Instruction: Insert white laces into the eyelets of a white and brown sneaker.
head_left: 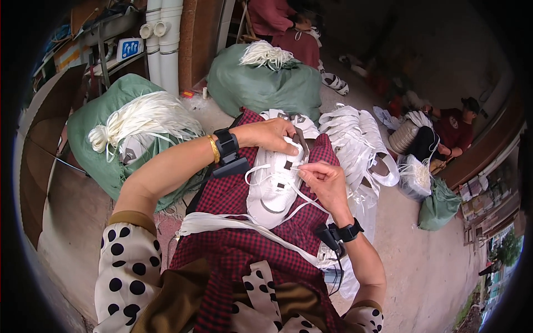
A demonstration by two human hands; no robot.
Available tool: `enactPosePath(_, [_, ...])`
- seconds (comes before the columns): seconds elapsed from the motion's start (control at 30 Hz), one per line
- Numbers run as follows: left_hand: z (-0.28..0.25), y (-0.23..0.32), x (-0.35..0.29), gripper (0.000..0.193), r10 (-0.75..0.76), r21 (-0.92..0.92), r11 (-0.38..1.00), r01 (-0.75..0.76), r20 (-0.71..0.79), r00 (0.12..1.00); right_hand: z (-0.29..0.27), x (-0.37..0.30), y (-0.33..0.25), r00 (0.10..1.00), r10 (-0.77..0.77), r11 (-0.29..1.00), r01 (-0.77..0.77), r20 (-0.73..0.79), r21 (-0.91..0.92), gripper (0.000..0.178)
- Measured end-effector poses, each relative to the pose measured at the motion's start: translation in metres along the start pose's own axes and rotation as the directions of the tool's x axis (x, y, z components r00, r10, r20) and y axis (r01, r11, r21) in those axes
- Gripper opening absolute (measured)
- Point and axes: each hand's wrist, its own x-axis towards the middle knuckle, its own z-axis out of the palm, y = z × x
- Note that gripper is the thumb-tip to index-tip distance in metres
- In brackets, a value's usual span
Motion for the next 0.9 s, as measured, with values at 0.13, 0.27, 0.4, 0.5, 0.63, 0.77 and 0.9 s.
enactPosePath(0.13, [-0.012, -0.015, 0.003, 0.042, 0.045, -0.317, 0.948, 0.035, 0.241, 0.97, 0.013, 0.006, 0.016, 0.994, -0.027, 0.999, 0.024, -0.108, -0.034, 0.006])
enactPosePath(0.27, [-0.017, 0.001, 0.003, 0.039, 0.015, -0.313, 0.947, 0.077, 0.282, 0.959, 0.012, 0.006, 0.022, 0.974, -0.13, 0.989, 0.114, -0.186, -0.096, 0.006])
enactPosePath(0.4, [-0.013, -0.011, 0.003, 0.045, 0.013, -0.315, 0.947, 0.067, 0.246, 0.969, 0.019, 0.009, 0.019, 0.971, -0.103, 0.993, 0.09, -0.216, -0.073, 0.007])
enactPosePath(0.5, [-0.013, -0.008, 0.002, 0.04, 0.015, -0.286, 0.957, 0.057, 0.245, 0.969, 0.019, 0.01, 0.018, 0.97, -0.063, 0.998, 0.061, -0.236, -0.017, 0.007])
enactPosePath(0.63, [-0.013, -0.009, 0.0, 0.037, 0.03, -0.298, 0.954, 0.042, 0.234, 0.972, 0.021, 0.011, 0.009, 0.966, -0.086, 0.983, 0.043, -0.243, -0.178, 0.01])
enactPosePath(0.77, [-0.012, -0.015, -0.003, 0.035, 0.051, -0.294, 0.956, 0.017, 0.224, 0.973, 0.02, 0.011, 0.003, 0.971, -0.147, 0.946, 0.083, -0.186, -0.312, 0.009])
enactPosePath(0.9, [-0.009, -0.013, -0.002, 0.033, 0.034, -0.327, 0.944, 0.048, 0.243, 0.969, 0.015, 0.016, 0.008, 0.954, -0.3, 0.884, 0.266, -0.03, -0.383, 0.008])
